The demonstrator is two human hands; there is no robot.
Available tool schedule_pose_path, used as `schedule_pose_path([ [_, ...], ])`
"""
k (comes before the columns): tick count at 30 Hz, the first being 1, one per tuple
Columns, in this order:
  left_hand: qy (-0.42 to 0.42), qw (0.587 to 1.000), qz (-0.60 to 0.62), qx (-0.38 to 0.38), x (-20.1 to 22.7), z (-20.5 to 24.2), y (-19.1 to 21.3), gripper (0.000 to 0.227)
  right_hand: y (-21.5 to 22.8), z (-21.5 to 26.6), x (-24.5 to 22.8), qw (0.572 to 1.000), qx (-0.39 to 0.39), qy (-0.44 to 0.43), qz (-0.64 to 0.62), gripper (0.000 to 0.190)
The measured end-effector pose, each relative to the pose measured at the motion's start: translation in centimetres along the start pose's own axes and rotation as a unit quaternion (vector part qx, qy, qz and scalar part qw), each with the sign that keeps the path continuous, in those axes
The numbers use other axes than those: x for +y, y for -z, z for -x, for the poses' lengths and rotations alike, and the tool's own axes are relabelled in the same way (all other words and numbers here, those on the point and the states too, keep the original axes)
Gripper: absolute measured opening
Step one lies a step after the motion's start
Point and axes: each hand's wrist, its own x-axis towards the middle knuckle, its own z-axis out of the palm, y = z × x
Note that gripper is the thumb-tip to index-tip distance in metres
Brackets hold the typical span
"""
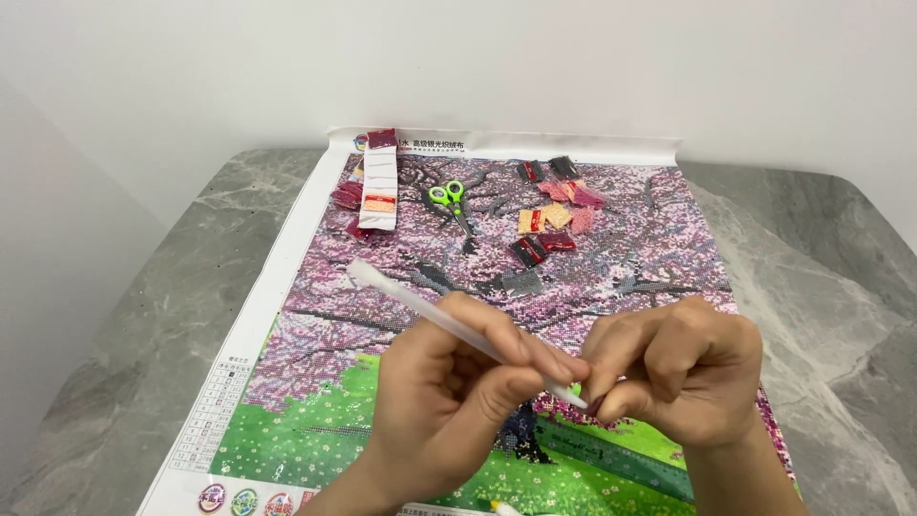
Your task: Performing diamond painting by picking up small resin diamonds with a pen tool and placing them on a sticky canvas, using a ruler for alignment.
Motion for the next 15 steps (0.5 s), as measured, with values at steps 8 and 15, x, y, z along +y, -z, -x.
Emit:
schedule_pose_path([
  [8, 0.063, 0.996, 0.030, 0.048, -0.42, -0.37, 0.16, 0.022, -0.15, -0.34, -0.35, 1.000, -0.001, -0.002, 0.004, 0.031],
  [15, 0.070, 0.995, 0.046, 0.052, -0.98, -0.27, 0.30, 0.021, 0.05, -0.14, -0.19, 1.000, -0.003, -0.001, 0.007, 0.029],
])
